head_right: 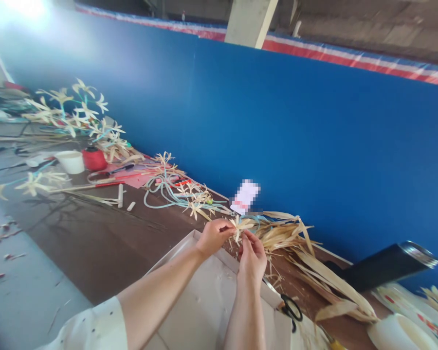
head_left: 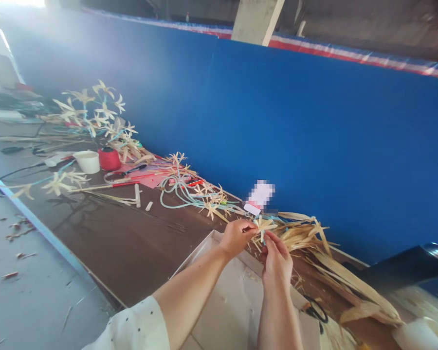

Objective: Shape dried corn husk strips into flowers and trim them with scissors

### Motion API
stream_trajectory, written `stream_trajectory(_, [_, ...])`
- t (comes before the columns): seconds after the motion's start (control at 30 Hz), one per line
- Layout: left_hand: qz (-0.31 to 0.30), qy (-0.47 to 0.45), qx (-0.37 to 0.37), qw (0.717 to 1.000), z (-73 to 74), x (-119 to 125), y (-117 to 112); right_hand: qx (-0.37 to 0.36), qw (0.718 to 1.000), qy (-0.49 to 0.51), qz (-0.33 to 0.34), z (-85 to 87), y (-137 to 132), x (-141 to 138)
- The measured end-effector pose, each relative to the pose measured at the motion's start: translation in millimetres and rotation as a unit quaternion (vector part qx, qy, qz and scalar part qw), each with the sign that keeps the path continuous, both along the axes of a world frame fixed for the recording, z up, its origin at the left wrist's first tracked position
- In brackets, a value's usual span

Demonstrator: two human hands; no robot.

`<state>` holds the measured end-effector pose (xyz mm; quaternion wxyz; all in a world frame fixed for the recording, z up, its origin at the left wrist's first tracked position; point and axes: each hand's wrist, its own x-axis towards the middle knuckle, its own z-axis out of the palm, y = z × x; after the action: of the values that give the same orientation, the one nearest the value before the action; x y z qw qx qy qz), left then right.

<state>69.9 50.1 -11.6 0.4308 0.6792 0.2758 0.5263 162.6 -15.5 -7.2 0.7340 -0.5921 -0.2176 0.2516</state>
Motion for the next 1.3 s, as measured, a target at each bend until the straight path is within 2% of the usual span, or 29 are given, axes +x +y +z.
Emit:
stream_trajectory(0.27, [0.010, -0.054, 0.014, 0.998, 7.5, -1.1, -1.5, -0.031, 0.998, -0.047, 0.039, -4.7, 1.2, 0.9])
stream_trajectory(0.43, [0.004, -0.060, 0.014, 0.998, 10.6, -2.5, -1.5, -0.099, 0.972, -0.179, 0.117, -2.6, -0.5, -2.5])
stream_trajectory(0.73, [0.004, -0.049, 0.040, 0.998, 7.3, -1.2, 1.0, -0.136, 0.936, -0.325, 0.025, 8.4, -3.9, -7.5])
stream_trajectory(1.1, [0.015, 0.020, 0.117, 0.993, 2.2, -2.0, -0.6, -0.136, 0.948, -0.286, 0.006, 10.4, -3.1, -9.2])
stream_trajectory(1.3, [-0.010, -0.003, 0.079, 0.997, 4.4, -3.3, 0.5, -0.128, 0.952, -0.278, -0.011, 9.4, -3.8, -7.0])
